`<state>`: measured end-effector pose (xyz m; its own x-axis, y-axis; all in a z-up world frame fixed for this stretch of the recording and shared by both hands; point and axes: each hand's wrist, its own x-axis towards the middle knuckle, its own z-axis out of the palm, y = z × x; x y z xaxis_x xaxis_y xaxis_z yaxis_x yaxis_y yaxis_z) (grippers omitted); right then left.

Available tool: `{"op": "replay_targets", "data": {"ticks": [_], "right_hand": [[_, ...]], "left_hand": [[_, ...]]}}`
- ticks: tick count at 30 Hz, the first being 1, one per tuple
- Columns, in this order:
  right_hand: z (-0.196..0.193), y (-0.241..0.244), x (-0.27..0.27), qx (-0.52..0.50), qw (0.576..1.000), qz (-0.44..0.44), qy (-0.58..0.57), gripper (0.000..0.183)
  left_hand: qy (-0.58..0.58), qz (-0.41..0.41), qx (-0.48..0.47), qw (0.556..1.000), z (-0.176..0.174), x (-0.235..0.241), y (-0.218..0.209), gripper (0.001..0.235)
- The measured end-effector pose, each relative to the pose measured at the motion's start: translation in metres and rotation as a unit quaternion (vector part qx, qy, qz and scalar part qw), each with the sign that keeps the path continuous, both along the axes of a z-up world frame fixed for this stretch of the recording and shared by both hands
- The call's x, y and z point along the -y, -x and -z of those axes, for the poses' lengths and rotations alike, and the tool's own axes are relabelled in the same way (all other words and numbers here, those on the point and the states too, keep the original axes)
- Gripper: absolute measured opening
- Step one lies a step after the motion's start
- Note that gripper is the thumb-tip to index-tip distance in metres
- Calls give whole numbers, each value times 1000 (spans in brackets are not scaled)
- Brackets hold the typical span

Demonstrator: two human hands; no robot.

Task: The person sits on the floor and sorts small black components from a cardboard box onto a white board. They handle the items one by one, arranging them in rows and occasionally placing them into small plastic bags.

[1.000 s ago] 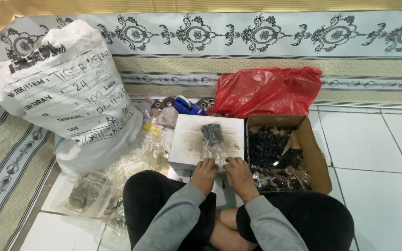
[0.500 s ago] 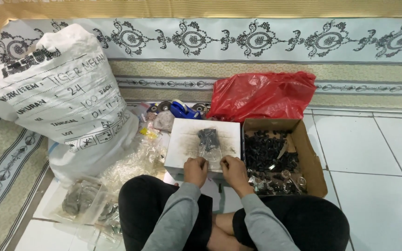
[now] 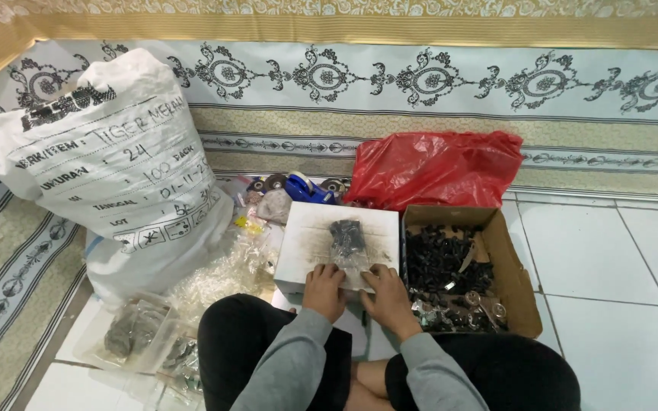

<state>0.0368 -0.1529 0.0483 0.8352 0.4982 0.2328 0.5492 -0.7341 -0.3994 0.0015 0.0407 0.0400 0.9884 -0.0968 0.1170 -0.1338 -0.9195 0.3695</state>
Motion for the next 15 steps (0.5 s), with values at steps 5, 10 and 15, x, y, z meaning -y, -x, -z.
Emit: {"op": "replay_targets", "data": {"ticks": [5, 10, 15], "right_hand": [[-25, -4, -7, -25, 999, 4, -27, 23], [1, -50, -15, -128, 975, 52, -176, 22], [17, -78, -30, -203, 949, 152, -185, 21]], "left_hand": [[42, -7, 15, 999, -13, -1, -12, 16], [234, -105, -54, 965, -6, -9, -46, 23], [175, -158, -41, 971, 17, -13, -69, 26]]}}
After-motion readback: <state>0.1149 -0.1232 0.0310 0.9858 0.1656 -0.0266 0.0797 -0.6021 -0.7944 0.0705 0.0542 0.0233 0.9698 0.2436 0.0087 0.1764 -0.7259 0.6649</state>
